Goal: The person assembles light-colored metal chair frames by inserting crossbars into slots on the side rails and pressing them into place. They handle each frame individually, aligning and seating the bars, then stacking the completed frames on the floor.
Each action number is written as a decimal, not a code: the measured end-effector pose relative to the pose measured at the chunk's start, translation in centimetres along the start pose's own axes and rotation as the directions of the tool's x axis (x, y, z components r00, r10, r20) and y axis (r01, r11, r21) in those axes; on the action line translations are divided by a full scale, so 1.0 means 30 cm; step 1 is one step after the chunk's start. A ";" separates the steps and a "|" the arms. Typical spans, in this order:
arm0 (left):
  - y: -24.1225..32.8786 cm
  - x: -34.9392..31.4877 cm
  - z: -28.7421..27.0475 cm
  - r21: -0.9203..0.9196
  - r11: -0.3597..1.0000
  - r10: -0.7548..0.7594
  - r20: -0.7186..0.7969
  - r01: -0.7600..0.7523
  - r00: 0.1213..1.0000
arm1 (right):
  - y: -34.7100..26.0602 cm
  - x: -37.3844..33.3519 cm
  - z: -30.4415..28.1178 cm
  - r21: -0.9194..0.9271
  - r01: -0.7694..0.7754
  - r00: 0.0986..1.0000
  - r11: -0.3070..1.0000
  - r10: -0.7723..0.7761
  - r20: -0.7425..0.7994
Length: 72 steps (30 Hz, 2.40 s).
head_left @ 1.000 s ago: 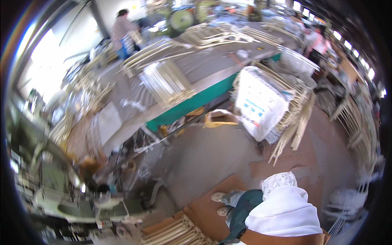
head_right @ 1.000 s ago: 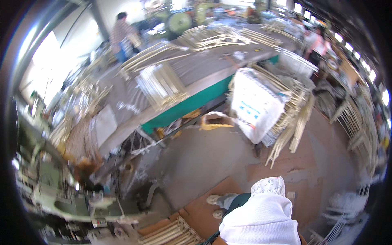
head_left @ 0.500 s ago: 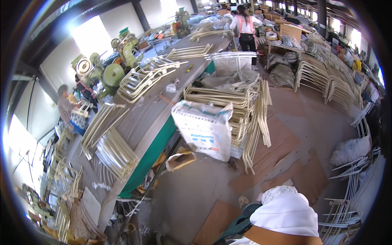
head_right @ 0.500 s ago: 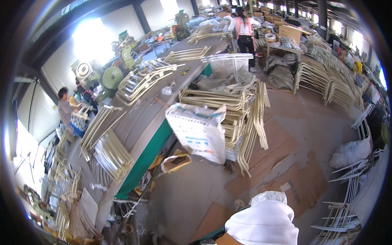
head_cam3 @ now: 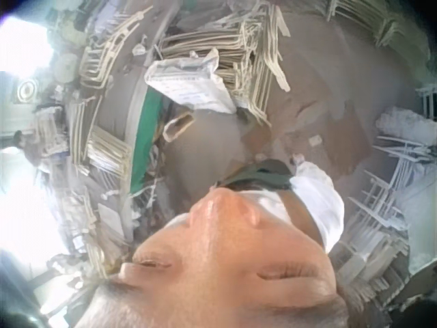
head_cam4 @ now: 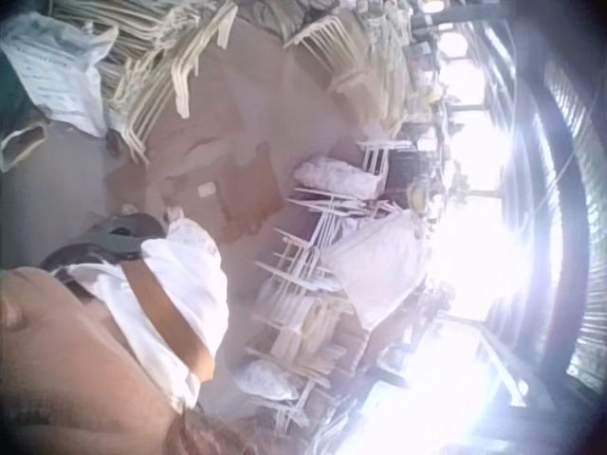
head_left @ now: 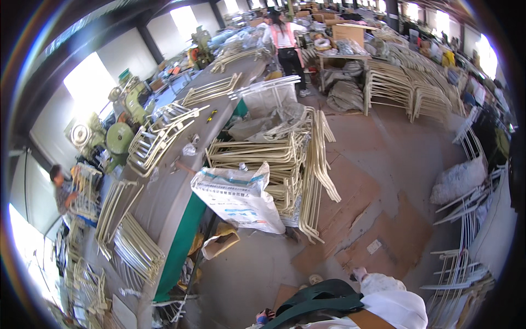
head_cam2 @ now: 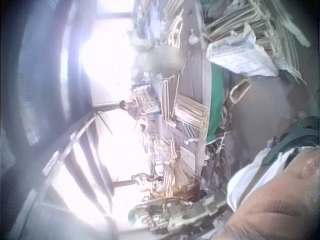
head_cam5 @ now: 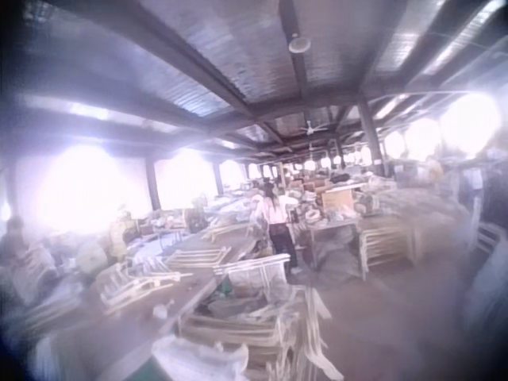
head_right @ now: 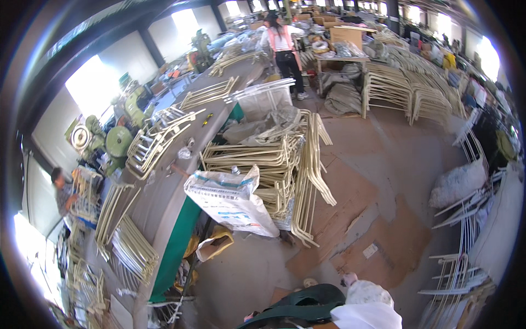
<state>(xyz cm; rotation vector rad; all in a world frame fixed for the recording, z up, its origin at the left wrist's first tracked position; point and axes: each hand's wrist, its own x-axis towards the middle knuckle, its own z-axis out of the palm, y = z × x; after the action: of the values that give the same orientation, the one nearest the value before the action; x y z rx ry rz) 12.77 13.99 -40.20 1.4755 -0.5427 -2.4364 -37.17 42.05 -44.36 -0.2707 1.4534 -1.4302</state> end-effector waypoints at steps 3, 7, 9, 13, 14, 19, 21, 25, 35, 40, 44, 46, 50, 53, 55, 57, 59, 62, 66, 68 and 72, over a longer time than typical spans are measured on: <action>0.131 0.066 0.058 0.244 0.969 0.004 -0.198 0.046 0.980 | -0.034 -0.293 0.038 -0.986 -0.090 0.989 -0.138 0.104 -0.105; 0.300 0.085 0.219 0.315 0.926 -0.126 -0.264 0.209 0.956 | 0.152 -0.565 -0.075 -0.993 -0.120 0.986 0.014 0.120 -0.117; 0.347 0.164 0.230 0.412 0.893 -0.127 -0.152 0.180 0.980 | 0.143 -0.644 -0.076 -0.956 -0.259 0.941 0.139 0.259 -0.217; 0.412 0.294 0.513 0.435 0.875 -0.157 -0.165 0.215 0.974 | -0.062 -0.563 -0.041 -0.333 -0.694 0.700 0.639 0.487 -0.523; 0.424 0.325 0.601 0.501 0.840 -0.130 -0.189 0.209 0.973 | -0.089 -0.524 -0.061 -0.027 -0.694 0.602 0.720 0.558 -0.571; 0.409 0.321 1.086 0.766 0.624 -0.078 -0.137 0.155 0.988 | 0.047 -0.296 -0.472 -0.633 -0.419 0.876 0.651 0.107 -0.470; 0.420 0.390 1.235 0.738 0.656 -0.079 -0.141 0.158 0.987 | -0.116 -0.150 -0.571 -0.084 -0.457 0.713 0.885 0.308 -0.629; 0.459 0.438 1.649 0.843 0.513 0.059 -0.224 0.163 0.973 | -0.509 0.044 -0.754 0.608 -0.184 0.508 0.772 0.605 -0.614; 0.678 1.098 2.081 0.737 0.633 0.082 -0.367 0.237 0.926 | -1.108 0.854 -1.301 0.573 -0.194 0.628 0.796 0.550 -0.551; 0.813 1.675 2.549 0.481 0.873 0.025 -0.211 0.081 0.977 | -1.427 1.309 -1.686 0.482 -0.322 0.730 0.814 0.538 -0.420; 0.805 1.815 2.977 0.392 0.918 0.140 -0.164 -0.066 0.976 | -2.007 1.465 -1.814 0.147 -0.342 0.812 0.928 0.371 -0.451; 0.808 1.940 3.159 0.434 0.888 0.245 -0.166 -0.152 0.955 | -2.168 1.693 -1.936 0.011 -0.282 0.903 0.959 0.269 -0.336; 1.084 1.964 3.575 0.653 0.757 0.270 -0.294 -0.013 0.917 | -2.287 2.174 -2.094 -0.150 -0.491 0.854 0.858 0.439 -0.279; 0.892 2.162 3.487 0.481 0.875 0.348 -0.533 -0.063 0.771 | -2.457 2.504 -2.245 -0.340 -0.576 0.817 0.743 0.534 -0.217; 0.709 2.257 3.468 0.791 0.577 0.552 -0.563 0.206 0.615 | -2.595 2.708 -2.406 -0.404 -0.589 0.803 0.700 0.561 -0.200; 0.647 2.270 3.564 0.830 0.435 0.562 -0.552 0.348 0.616 | -2.702 2.913 -2.596 -0.372 -0.581 0.812 0.724 0.544 -0.211; 0.598 2.268 3.726 0.260 0.959 0.089 -0.661 0.116 0.745 | -2.799 3.194 -2.853 -0.342 -0.514 0.857 0.787 0.487 -0.168; 0.665 2.351 3.962 -0.168 0.984 -0.150 -0.630 0.054 0.762 | -3.156 3.611 -2.760 -0.486 -0.176 0.978 0.856 0.097 -0.184; 0.945 2.567 4.216 -0.245 0.969 -0.154 -0.600 0.003 0.785 | -3.550 4.026 -2.491 -0.404 -0.288 0.949 0.868 0.204 -0.238; 1.171 2.723 4.301 -0.208 0.978 -0.109 -0.580 -0.018 0.807 | -3.536 4.236 -2.529 -0.292 -0.261 0.961 0.920 0.218 -0.172; 1.522 3.033 4.431 -0.171 0.980 -0.003 -0.539 -0.106 0.842 | -3.600 4.394 -2.521 -0.366 -0.350 0.937 0.863 0.327 -0.124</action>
<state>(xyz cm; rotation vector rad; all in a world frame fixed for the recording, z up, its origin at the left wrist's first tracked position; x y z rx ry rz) -146.48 -37.60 -37.15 1.9129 -0.2085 -1.8352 -204.47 -39.89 -36.90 -0.2026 1.7290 -0.8691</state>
